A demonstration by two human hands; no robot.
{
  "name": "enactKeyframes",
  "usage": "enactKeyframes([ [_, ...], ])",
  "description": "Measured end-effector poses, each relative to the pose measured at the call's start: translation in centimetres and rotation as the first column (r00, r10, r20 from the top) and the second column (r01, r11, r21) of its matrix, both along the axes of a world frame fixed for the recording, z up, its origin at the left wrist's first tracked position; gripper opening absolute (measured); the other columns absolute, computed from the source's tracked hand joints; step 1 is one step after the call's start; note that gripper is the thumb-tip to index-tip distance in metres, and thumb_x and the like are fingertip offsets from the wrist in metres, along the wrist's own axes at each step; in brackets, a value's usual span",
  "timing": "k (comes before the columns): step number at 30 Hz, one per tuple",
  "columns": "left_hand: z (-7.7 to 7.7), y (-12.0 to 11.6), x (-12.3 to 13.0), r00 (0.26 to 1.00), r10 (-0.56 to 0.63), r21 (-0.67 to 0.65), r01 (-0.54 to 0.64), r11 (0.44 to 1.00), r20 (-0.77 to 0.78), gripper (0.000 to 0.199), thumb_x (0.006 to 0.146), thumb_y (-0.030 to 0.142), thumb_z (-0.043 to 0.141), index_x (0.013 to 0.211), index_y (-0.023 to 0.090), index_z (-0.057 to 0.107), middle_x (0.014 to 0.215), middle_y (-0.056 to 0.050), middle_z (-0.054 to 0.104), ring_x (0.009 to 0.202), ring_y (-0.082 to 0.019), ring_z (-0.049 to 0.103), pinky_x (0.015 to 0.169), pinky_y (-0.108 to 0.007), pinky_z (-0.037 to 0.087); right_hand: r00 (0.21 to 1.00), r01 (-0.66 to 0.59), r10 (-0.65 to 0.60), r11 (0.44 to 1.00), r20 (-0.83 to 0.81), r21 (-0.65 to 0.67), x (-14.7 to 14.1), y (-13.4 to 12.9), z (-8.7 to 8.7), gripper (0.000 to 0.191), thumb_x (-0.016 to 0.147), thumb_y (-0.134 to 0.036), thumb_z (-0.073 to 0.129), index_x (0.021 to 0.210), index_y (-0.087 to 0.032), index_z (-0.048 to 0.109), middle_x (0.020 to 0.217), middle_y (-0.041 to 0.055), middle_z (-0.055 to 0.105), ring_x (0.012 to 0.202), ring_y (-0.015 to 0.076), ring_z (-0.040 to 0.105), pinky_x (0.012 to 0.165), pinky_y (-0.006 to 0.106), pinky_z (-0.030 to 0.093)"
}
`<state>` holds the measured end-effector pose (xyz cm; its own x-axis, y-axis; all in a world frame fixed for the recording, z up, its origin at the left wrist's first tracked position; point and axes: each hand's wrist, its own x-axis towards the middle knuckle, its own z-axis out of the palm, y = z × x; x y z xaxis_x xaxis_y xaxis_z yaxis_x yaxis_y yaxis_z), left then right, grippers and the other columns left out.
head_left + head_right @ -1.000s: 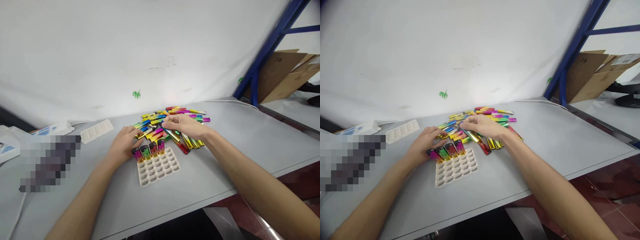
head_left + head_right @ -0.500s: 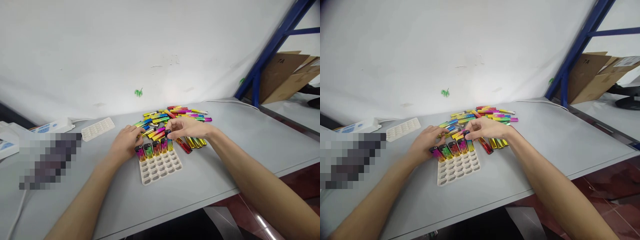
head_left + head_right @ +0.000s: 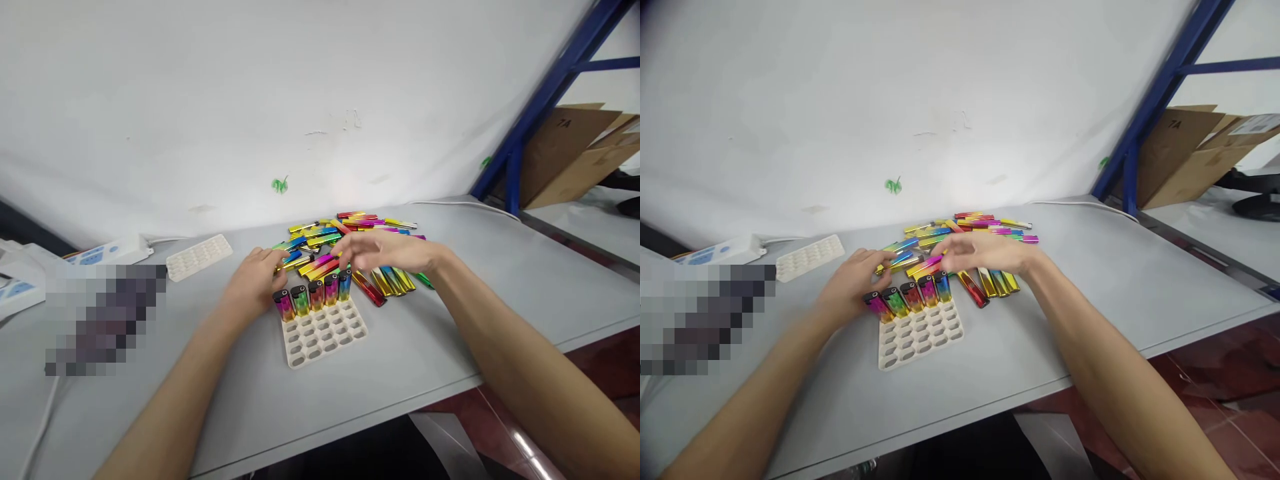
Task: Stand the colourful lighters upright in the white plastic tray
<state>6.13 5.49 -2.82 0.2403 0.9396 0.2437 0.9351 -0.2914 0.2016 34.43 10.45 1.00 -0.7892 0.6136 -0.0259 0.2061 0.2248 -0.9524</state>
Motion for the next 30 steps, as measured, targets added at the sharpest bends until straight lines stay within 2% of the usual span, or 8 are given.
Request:
enactKeyframes([
  [4,0.9,-0.5,0.1,0.979,0.080,0.023,-0.085,0.996,0.188,0.027,0.087,0.026,0.050,0.108,0.021,0.067,0.095,-0.006,0.071,0.091,-0.024,0.062,0.083,-0.036,0.049,0.918,0.363,-0.347,0.930,-0.190,0.053,-1.3,0.6,-1.2,0.041,0.092,-0.058,0.057,0.098,-0.019,0.068,0.092,0.0048,0.067,0.072,0.0134,0.054,0.062,0.028,0.041],
  [6,1.4,-0.7,0.3,0.938,0.145,0.013,-0.157,0.988,0.314,0.025,0.087,0.030,0.053,0.106,0.022,0.068,0.090,-0.003,0.071,0.082,-0.021,0.063,0.078,-0.034,0.050,0.889,0.446,-0.413,0.878,-0.198,0.173,-2.3,0.7,-2.2,0.033,0.092,-0.052,0.060,0.093,-0.020,0.068,0.087,0.0035,0.067,0.069,0.0133,0.053,0.062,0.029,0.040],
  [10,1.8,-1.1,0.7,0.799,0.178,-0.050,-0.183,0.982,0.574,0.028,0.088,0.040,0.058,0.106,0.021,0.068,0.093,-0.004,0.073,0.081,-0.018,0.065,0.073,-0.031,0.051,0.912,0.409,-0.382,0.809,-0.150,0.423,-3.8,0.2,-3.4,0.026,0.090,-0.045,0.066,0.101,-0.022,0.072,0.087,0.0031,0.067,0.080,0.0178,0.057,0.074,0.033,0.043],
  [13,1.8,-1.2,1.2,0.676,0.136,-0.083,-0.110,0.990,0.724,0.032,0.085,0.043,0.066,0.106,0.020,0.068,0.100,-0.006,0.074,0.088,-0.019,0.067,0.078,-0.032,0.054,0.930,0.367,-0.334,0.827,-0.151,0.427,-4.4,-0.2,-3.7,0.026,0.087,-0.045,0.069,0.102,-0.023,0.072,0.090,0.0029,0.067,0.081,0.0184,0.057,0.075,0.034,0.044],
  [18,1.7,-1.3,1.7,0.618,0.117,-0.114,-0.045,0.993,0.778,0.037,0.087,0.042,0.064,0.117,0.021,0.067,0.110,-0.007,0.074,0.087,-0.018,0.068,0.083,-0.034,0.056,0.850,0.450,-0.400,0.890,-0.344,0.077,-4.7,0.1,-3.9,0.023,0.084,-0.042,0.073,0.090,-0.021,0.065,0.091,0.0024,0.067,0.085,0.0167,0.061,0.082,0.035,0.048],
  [23,0.7,-0.8,1.2,0.865,-0.046,-0.010,0.059,0.998,0.500,0.029,0.090,0.034,0.053,0.108,0.024,0.074,0.110,-0.006,0.073,0.097,-0.022,0.066,0.086,-0.037,0.052,0.671,0.409,-0.563,0.824,-0.483,-0.393,-4.7,0.1,-2.9,0.026,0.088,-0.042,0.069,0.085,-0.023,0.051,0.079,-0.0018,0.064,0.064,0.0118,0.059,0.064,0.030,0.052],
  [27,-0.1,-0.3,0.7,0.902,-0.349,0.011,0.358,0.933,0.253,0.042,0.074,0.020,0.059,0.111,0.028,0.076,0.115,-0.006,0.070,0.108,-0.027,0.060,0.094,-0.042,0.048,0.656,0.393,-0.598,0.792,-0.461,-0.468,-4.4,0.0,-2.4,0.036,0.085,-0.047,0.070,0.080,-0.024,0.044,0.060,-0.0097,0.043,0.041,0.0053,0.029,0.039,0.021,0.021],
  [30,-0.2,-0.1,0.5,0.904,-0.389,-0.049,0.403,0.914,0.175,0.046,0.072,0.021,0.062,0.114,0.034,0.076,0.125,-0.004,0.065,0.106,-0.027,0.055,0.091,-0.044,0.049,0.703,0.362,-0.567,0.805,-0.430,-0.470,-4.3,0.1,-2.6,0.043,0.089,-0.063,0.057,0.080,-0.022,0.050,0.055,-0.0095,0.035,0.041,0.0056,0.018,0.040,0.023,0.013],
])
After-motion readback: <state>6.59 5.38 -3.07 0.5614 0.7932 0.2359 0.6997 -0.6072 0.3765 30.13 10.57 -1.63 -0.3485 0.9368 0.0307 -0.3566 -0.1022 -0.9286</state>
